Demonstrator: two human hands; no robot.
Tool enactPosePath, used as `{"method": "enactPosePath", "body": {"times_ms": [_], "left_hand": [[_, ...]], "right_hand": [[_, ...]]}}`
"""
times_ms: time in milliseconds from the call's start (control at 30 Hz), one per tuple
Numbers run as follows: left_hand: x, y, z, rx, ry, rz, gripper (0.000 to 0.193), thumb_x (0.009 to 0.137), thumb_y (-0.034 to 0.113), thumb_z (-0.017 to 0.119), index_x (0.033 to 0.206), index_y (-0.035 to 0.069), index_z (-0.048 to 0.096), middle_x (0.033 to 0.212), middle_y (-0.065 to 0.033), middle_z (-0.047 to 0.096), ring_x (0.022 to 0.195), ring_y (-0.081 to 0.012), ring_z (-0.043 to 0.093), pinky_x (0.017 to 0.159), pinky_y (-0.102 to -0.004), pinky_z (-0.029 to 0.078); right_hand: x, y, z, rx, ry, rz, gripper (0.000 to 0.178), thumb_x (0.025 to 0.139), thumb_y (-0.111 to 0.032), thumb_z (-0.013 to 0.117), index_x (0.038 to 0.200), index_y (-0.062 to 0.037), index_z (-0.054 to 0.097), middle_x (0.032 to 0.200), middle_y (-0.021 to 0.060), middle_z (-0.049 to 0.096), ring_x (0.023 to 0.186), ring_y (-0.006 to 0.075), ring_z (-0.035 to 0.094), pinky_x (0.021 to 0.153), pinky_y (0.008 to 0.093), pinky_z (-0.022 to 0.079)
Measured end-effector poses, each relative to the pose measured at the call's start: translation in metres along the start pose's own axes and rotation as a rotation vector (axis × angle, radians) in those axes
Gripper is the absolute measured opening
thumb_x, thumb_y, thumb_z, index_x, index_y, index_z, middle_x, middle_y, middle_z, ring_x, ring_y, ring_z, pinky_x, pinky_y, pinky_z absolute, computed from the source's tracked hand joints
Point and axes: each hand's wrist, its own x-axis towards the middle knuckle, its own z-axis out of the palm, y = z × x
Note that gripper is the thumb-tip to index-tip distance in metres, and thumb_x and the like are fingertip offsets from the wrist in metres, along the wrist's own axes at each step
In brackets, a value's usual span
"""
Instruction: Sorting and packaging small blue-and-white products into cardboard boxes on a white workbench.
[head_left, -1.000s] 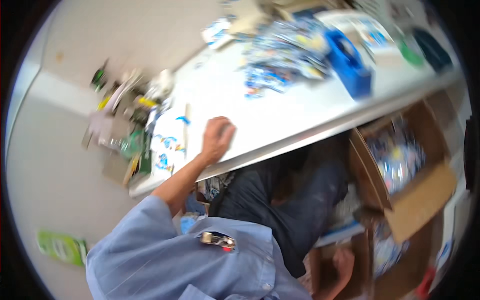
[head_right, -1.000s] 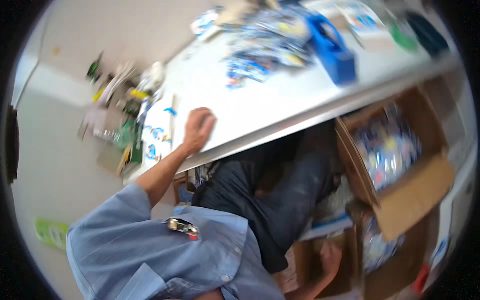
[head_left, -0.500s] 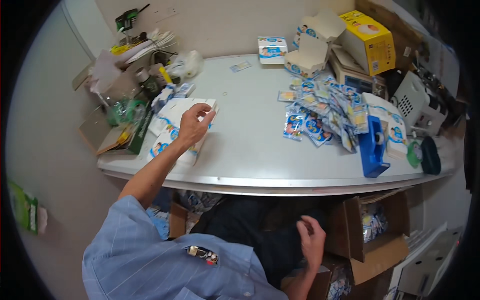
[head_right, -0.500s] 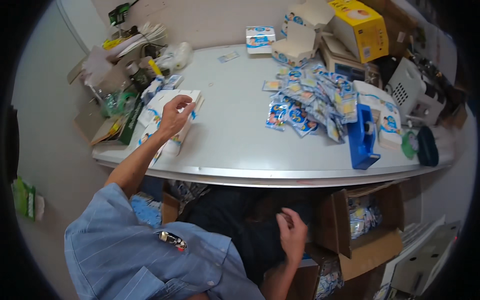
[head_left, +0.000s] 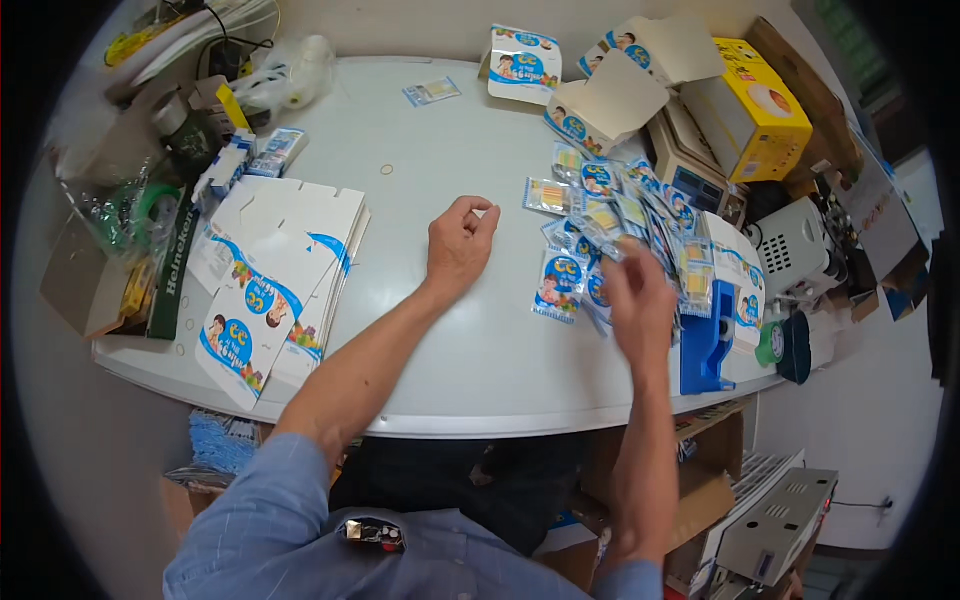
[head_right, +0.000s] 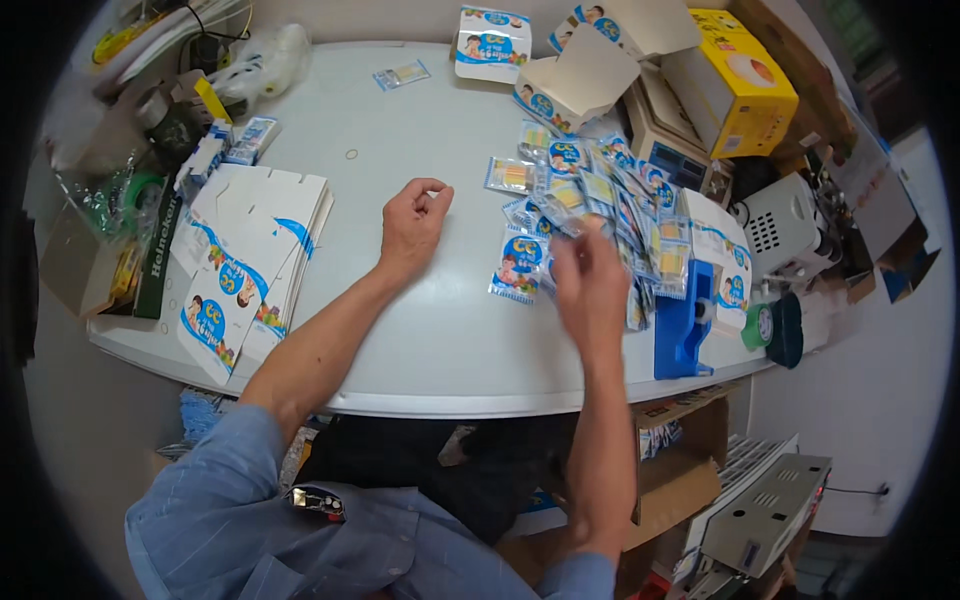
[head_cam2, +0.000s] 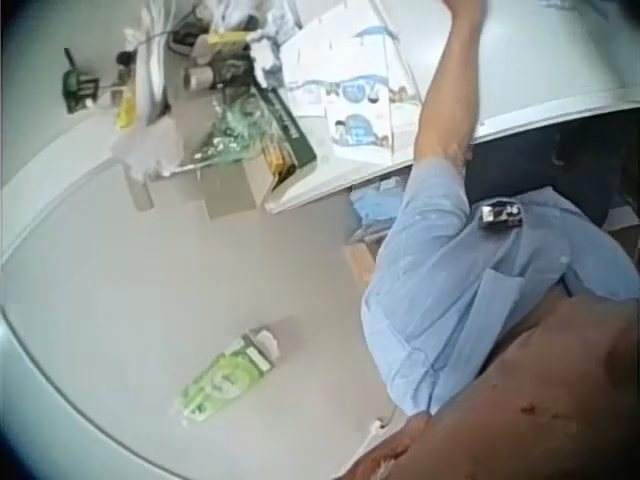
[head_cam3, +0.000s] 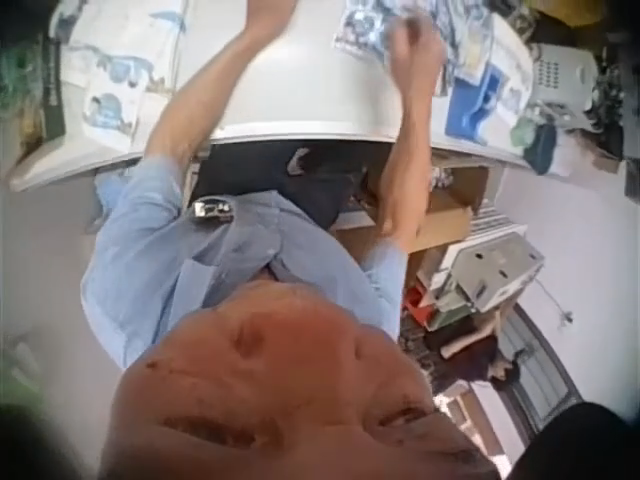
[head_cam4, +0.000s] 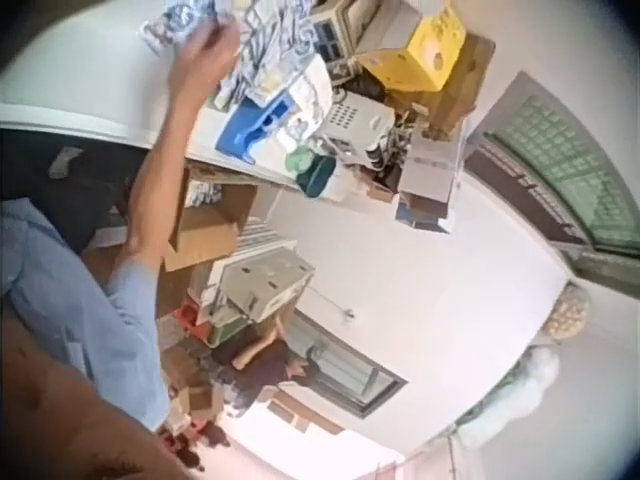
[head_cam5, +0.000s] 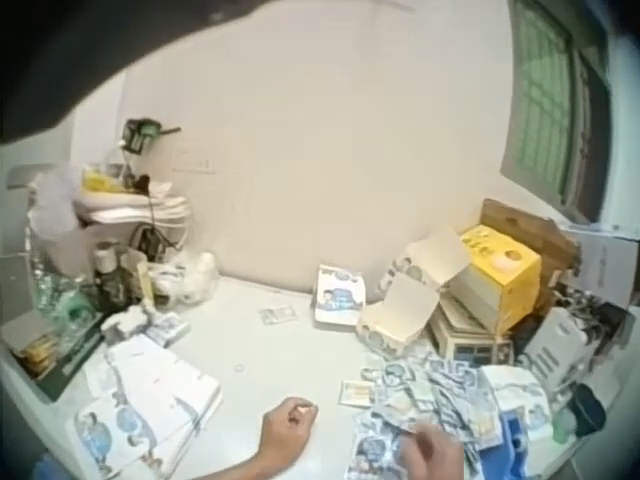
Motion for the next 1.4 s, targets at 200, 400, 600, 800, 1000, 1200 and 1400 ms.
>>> {"method": "enactPosePath", "body": {"times_ms": [200,400,600,800,1000,1200,1400], "left_hand": [[0.002,-0.001,-0.003,-0.198,0.086,-0.055,0.019,0.099,0.018,0.067,0.099,0.0,0.067,0.054,0.002,0.046,0.051,-0.005,0.038,0.049,-0.0266,0.033],[0.0,-0.001,0.0,-0.249,0.143,-0.008,0.02,0.103,0.019,0.065,0.1,-0.001,0.065,0.055,0.0032,0.046,0.052,-0.0035,0.037,0.049,-0.0251,0.032],[0.002,-0.004,-0.003,-0.248,0.193,0.056,0.02,0.104,0.019,0.064,0.102,0.0,0.065,0.056,0.0034,0.046,0.053,-0.0027,0.037,0.049,-0.0244,0.032],[-0.008,0.024,-0.017,0.013,0.049,0.779,0.006,0.089,-0.001,0.067,0.091,0.005,0.068,0.064,-0.0063,0.058,0.051,-0.0178,0.057,0.049,-0.0294,0.047],[-0.035,0.053,-0.003,0.039,0.007,1.158,0.009,0.082,0.01,0.078,0.088,0.008,0.072,0.068,-0.0041,0.062,0.056,-0.0238,0.062,0.054,-0.0342,0.051],[-0.03,0.041,-0.013,0.144,0.023,1.034,0.014,0.077,0.008,0.08,0.087,0.011,0.07,0.064,-0.0033,0.06,0.054,-0.022,0.061,0.049,-0.0353,0.047],[-0.079,0.022,0.024,0.113,-0.372,1.015,0.016,0.082,0.018,0.079,0.076,0.014,0.064,0.063,-0.0003,0.056,0.051,-0.0197,0.057,0.046,-0.0359,0.045]], "right_hand": [[0.187,0.033,0.052,-0.401,-0.083,-0.091,0.052,0.093,-0.024,0.068,0.139,-0.0027,0.056,0.091,0.0256,0.072,0.083,0.0402,0.071,0.075,0.0466,0.055],[0.25,0.091,0.069,-0.69,-0.064,-0.006,0.045,0.088,-0.031,0.069,0.122,-0.0021,0.067,0.103,0.0255,0.072,0.103,0.0439,0.068,0.089,0.0505,0.053],[0.213,0.061,0.059,-0.408,0.083,-0.062,0.031,0.089,-0.027,0.071,0.094,0.0028,0.072,0.085,0.021,0.072,0.078,0.0373,0.069,0.075,0.0427,0.052],[0.087,0.001,0.074,-0.162,-0.175,-0.448,0.009,0.092,-0.01,0.069,0.1,-0.0065,0.07,0.091,0.0136,0.066,0.075,0.0275,0.067,0.07,0.04,0.053],[0.007,0.01,0.103,-0.245,-0.538,-0.339,0.032,0.082,-0.012,0.07,0.114,-0.0114,0.067,0.106,0.0142,0.066,0.093,0.0365,0.068,0.075,0.042,0.056],[0.018,0.002,0.069,0.146,-0.33,-0.358,0.042,0.091,-0.007,0.066,0.133,-0.0078,0.062,0.11,0.0098,0.067,0.095,0.0199,0.067,0.077,0.0323,0.055],[0.132,0.045,0.084,0.14,-0.333,-0.156,0.048,0.1,-0.016,0.063,0.145,-0.0025,0.053,0.128,0.0144,0.063,0.111,0.0187,0.062,0.086,0.0308,0.055]]}}
